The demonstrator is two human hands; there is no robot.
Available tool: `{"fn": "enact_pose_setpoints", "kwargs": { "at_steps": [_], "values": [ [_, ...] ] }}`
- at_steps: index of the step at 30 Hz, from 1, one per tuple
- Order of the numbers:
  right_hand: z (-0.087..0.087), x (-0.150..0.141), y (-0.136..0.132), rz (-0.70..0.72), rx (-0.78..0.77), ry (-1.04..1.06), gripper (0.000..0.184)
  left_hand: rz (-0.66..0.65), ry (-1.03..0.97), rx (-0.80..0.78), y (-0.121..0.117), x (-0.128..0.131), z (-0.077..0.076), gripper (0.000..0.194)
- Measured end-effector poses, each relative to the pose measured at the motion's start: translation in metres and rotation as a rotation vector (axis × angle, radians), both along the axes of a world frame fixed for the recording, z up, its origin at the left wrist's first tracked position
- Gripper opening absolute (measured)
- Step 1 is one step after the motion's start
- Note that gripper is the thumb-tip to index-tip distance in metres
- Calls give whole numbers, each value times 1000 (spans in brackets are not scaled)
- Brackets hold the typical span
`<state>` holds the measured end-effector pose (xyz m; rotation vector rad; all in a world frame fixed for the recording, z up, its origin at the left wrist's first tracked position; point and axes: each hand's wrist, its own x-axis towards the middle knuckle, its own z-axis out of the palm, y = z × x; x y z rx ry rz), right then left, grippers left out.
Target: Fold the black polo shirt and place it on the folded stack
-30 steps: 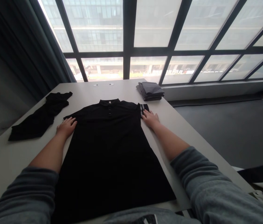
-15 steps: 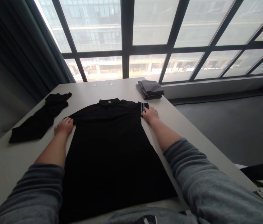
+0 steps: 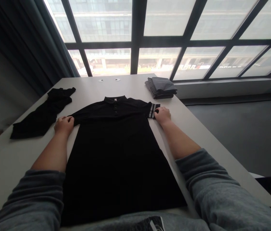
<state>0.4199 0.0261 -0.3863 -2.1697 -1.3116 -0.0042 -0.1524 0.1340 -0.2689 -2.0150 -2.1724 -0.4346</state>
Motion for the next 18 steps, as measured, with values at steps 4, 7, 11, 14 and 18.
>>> {"fn": "enact_pose_setpoints", "kwargs": {
  "at_steps": [4,7,11,14,18],
  "values": [
    [-4,3,5,33,48,32,47,-2,-64,-11,-1,3,1,61],
    [-7,5,10,95,213,85,55,12,-87,-7,1,5,1,56],
    [-5,3,16,126,452,160,64,47,-104,-4,1,8,1,50],
    [0,-1,16,67,455,215,70,56,-109,-11,0,9,2,49],
    [6,-6,8,63,221,70,63,66,-107,-14,-1,10,3,48]
  ]
}}
